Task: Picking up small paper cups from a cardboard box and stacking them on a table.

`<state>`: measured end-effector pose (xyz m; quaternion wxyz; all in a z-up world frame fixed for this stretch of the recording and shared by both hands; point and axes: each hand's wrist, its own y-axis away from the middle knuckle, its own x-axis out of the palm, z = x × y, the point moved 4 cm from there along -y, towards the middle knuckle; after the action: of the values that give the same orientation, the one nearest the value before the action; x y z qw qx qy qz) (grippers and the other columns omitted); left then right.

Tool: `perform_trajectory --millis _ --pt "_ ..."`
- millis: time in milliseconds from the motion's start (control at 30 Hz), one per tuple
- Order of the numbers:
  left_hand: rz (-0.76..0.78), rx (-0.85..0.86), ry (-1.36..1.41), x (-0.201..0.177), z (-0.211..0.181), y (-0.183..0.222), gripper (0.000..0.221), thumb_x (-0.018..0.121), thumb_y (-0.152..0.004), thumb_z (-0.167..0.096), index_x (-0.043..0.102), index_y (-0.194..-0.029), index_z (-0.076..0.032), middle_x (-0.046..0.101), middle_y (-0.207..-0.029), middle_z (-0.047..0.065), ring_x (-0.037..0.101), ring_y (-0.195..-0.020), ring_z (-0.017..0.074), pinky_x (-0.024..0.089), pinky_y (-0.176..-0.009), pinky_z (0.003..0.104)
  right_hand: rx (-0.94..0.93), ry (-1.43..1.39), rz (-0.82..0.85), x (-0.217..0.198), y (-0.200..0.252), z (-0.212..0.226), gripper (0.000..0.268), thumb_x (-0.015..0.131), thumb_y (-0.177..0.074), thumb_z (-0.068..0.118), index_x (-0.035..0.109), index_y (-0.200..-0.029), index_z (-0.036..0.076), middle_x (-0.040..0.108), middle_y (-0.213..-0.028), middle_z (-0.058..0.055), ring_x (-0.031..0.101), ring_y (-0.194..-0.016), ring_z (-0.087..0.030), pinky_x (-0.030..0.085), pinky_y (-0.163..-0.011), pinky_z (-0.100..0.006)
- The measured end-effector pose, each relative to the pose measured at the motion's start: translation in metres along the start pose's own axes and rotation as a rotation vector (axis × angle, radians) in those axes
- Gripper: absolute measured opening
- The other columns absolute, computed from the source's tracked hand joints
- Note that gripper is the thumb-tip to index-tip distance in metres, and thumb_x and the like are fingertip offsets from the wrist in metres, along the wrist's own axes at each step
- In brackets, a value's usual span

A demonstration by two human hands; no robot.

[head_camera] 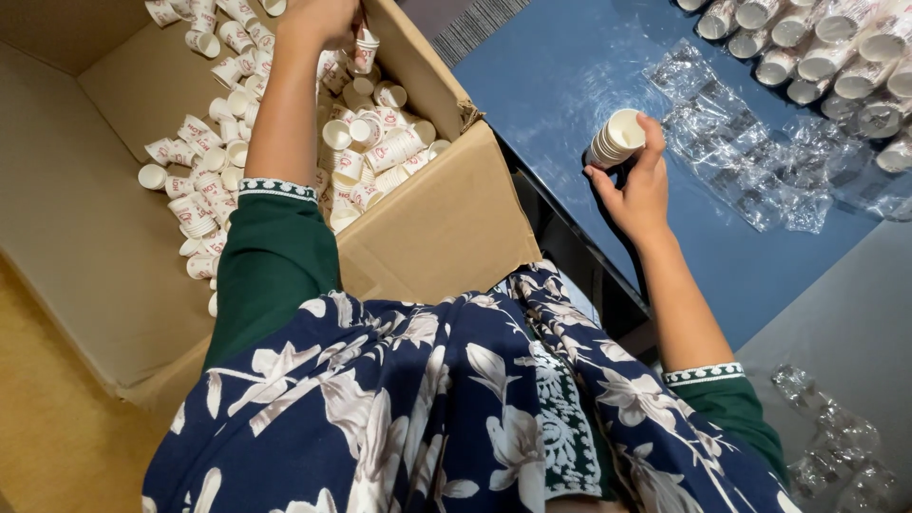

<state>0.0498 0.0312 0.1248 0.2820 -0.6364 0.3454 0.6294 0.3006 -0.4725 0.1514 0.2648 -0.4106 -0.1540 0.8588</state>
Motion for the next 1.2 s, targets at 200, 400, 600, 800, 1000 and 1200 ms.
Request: perform_trajectory --millis 200,400,600,800,1000,1200 --pt "-0.048 0.029 -0.003 -0.001 0.002 0.006 0.038 0.092 -0.064 -0.019 0.077 -0.098 -0.012 0.074 -0.090 0.013 0.070 -0.081 0.0341 0.054 -0.068 0.048 0.006 0.031 -0.005 -0.002 -0.001 0.003 0.092 0.085 -0.095 0.008 0.017 -0.156 0.016 0.070 -0.119 -0.019 0.071 -0.107 -0.033 0.056 -0.090 -0.042" --pt "0.013 -0.007 -0.165 0.021 -0.015 0.018 0.037 0.095 -0.061 -0.025 0.080 -0.090 -0.008 0.074 -0.087 0.014 0.072 -0.083 0.0324 0.055 -0.072 0.046 -0.022 0.001 -0.008 0.000 -0.001 0.002 0.092 0.085 -0.096 0.008 0.017 -0.156 0.015 0.068 -0.121 -0.020 0.071 -0.108 -0.033 0.057 -0.090 -0.042" --pt "0.091 -0.095 -0.221 0.109 -0.017 0.019 0.044 0.088 -0.071 -0.030 0.077 -0.107 -0.006 0.060 -0.136 0.016 0.056 -0.125 0.0349 0.053 -0.085 0.050 -0.038 0.020 -0.012 -0.003 -0.001 0.006 0.092 0.084 -0.096 0.009 0.016 -0.158 0.016 0.067 -0.124 -0.020 0.071 -0.111 -0.035 0.056 -0.093 -0.043" --pt "-0.163 -0.026 -0.481 0.141 -0.017 -0.004 0.031 0.059 -0.089 -0.025 0.082 -0.102 -0.008 0.060 -0.139 0.018 0.045 -0.133 0.0383 0.025 -0.103 0.049 0.034 0.023 -0.006 -0.001 -0.001 0.002 0.092 0.085 -0.096 0.011 0.016 -0.156 0.016 0.068 -0.122 -0.020 0.072 -0.106 -0.034 0.057 -0.089 -0.041" --pt "0.011 -0.218 -0.411 0.130 -0.013 -0.015 0.024 0.059 -0.098 -0.015 0.083 -0.102 -0.015 0.079 -0.099 0.010 0.075 -0.094 0.0312 0.023 -0.111 0.051 0.014 0.004 -0.004 -0.003 -0.003 0.007 0.091 0.084 -0.096 0.009 0.017 -0.156 0.016 0.068 -0.122 -0.020 0.072 -0.108 -0.033 0.057 -0.089 -0.041" --pt "-0.123 -0.198 -0.405 0.121 -0.006 -0.009 0.017 0.066 -0.086 -0.013 0.082 -0.085 -0.018 0.078 -0.084 0.009 0.074 -0.086 0.0250 0.026 -0.104 0.053 -0.057 0.075 -0.043 -0.005 -0.006 0.014 0.095 0.086 -0.091 0.008 0.016 -0.156 0.015 0.065 -0.123 -0.024 0.069 -0.109 -0.039 0.055 -0.092 -0.045"
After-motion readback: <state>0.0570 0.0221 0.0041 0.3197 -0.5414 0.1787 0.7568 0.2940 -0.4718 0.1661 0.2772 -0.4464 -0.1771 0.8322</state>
